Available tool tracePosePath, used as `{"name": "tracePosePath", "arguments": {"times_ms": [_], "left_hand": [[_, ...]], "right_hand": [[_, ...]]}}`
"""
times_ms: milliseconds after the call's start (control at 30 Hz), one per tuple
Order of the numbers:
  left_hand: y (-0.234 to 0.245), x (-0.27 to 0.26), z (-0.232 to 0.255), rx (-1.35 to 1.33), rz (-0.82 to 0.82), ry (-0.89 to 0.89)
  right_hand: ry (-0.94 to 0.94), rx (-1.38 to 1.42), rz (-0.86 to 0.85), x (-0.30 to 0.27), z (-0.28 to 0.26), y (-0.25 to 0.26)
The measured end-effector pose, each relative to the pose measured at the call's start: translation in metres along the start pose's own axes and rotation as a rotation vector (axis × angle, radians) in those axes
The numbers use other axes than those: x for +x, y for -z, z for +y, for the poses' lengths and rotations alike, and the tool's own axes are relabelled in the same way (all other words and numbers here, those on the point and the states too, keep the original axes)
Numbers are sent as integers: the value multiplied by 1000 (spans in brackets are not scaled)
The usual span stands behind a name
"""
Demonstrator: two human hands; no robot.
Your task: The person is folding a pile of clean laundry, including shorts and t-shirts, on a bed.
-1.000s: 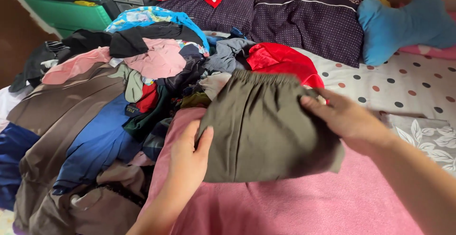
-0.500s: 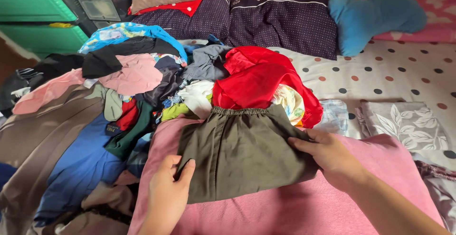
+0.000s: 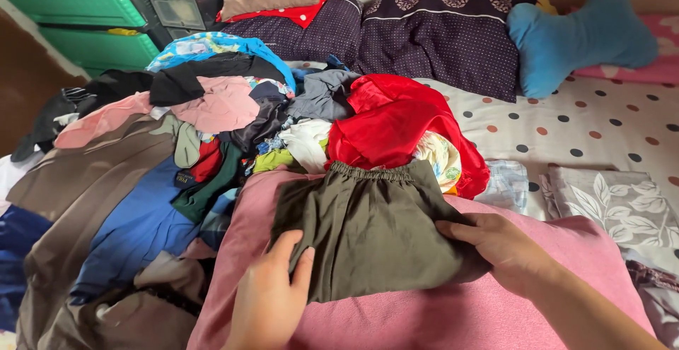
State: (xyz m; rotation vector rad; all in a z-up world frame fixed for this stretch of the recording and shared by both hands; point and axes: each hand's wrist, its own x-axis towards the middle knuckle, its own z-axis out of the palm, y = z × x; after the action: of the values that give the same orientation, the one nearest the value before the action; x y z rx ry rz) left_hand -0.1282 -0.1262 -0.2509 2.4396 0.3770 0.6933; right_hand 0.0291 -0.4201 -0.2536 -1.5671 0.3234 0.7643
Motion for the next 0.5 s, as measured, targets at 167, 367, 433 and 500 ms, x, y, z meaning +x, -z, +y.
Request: {"name": "tracePosePath", "arguments": {"times_ms": [167,367,433,500], "left_hand": [[4,-3,9,116,-225,16],[21,15,28,1,-54,30],[30,25,35,-2,-59,199],[37,31,40,32,-192,511]], "right_hand": [[64,-10,-17,1,3,1],[259,-244,126,-2,-14,-9],[329,-378,215,-12,-28,-21],[320,-548,420,-33,-50,-42]]}}
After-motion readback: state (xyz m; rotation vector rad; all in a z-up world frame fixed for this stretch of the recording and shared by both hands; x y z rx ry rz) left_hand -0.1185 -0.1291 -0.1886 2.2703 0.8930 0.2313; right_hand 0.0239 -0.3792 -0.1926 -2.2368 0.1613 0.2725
